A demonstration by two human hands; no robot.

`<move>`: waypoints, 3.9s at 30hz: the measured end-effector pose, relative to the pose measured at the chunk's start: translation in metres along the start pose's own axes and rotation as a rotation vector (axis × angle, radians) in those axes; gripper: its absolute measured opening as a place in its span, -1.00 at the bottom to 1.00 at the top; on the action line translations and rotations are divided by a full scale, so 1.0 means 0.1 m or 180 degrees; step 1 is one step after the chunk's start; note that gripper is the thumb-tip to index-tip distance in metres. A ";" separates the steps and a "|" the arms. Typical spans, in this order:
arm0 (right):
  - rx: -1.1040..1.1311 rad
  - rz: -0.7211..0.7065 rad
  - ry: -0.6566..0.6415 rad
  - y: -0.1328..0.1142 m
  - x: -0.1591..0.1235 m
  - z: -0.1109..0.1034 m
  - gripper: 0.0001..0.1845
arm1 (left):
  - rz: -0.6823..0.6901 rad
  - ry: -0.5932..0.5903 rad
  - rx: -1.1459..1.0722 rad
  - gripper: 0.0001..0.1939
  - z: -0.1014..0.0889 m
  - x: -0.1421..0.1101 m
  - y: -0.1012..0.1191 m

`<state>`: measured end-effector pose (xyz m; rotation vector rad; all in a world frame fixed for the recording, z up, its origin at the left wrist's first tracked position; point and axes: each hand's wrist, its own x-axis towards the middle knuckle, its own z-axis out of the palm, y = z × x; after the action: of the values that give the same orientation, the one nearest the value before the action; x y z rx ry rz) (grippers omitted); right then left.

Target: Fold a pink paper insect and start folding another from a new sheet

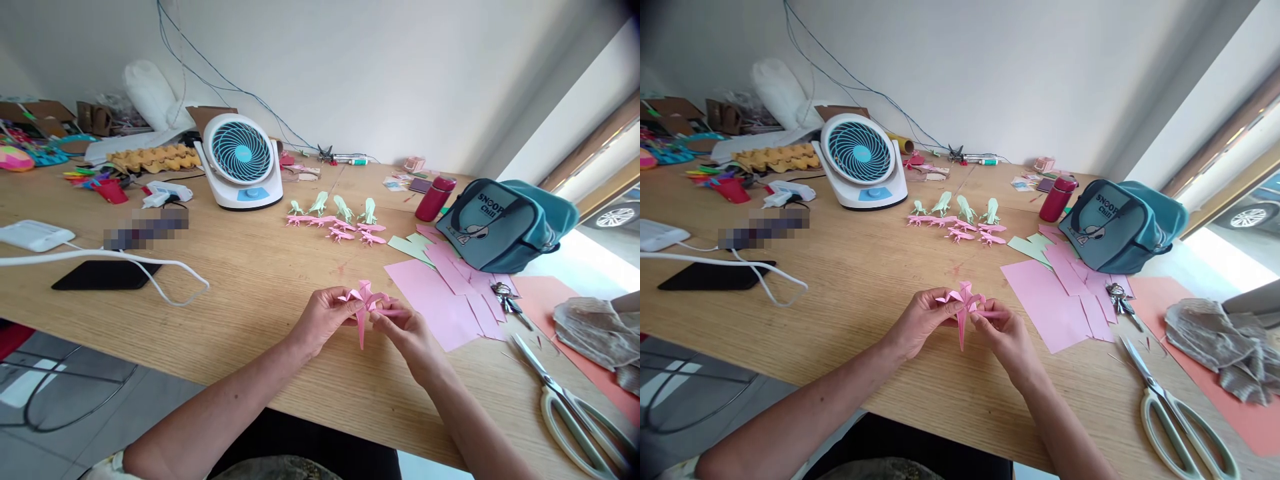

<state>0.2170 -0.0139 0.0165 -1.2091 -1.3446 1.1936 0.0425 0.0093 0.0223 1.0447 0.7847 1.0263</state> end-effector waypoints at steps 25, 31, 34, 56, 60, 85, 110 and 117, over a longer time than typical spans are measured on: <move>0.0734 0.0432 -0.0066 0.03 0.01 -0.04 -0.65 | 0.0359 -0.0357 0.0728 -0.70 -0.02 0.01 -0.04; 0.0763 0.0468 0.0079 0.06 0.02 -0.04 -0.66 | 0.0125 -0.0289 0.0538 -0.79 0.00 0.02 -0.04; 0.0735 0.0528 0.0023 0.05 0.01 -0.03 -0.65 | 0.0411 -0.0090 0.0953 -0.82 0.01 0.00 -0.06; 0.1198 0.0822 -0.0091 -0.05 -0.03 0.00 -0.63 | 0.2962 -0.0459 0.2830 -0.85 -0.04 -0.09 -0.04; 0.1155 0.0816 -0.0012 -0.07 -0.03 0.01 -0.60 | 0.2988 -0.0454 0.2960 -0.87 -0.05 -0.08 -0.04; 0.0770 0.0334 0.0125 0.00 -0.03 0.02 -0.67 | 0.1033 0.0254 0.1315 -0.81 0.09 -0.09 -0.06; 0.0329 0.0027 0.0393 0.04 -0.02 0.03 -0.67 | 0.0134 0.0058 0.0292 -0.60 0.05 -0.02 -0.11; 0.0327 -0.0010 0.0340 0.02 -0.02 0.04 -0.68 | 0.0179 0.0012 0.0580 -0.56 0.07 -0.03 -0.16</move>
<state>0.2130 -0.0157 0.0144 -1.1804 -1.1917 1.1650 0.0522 0.0024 0.0096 1.2265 0.8683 1.0185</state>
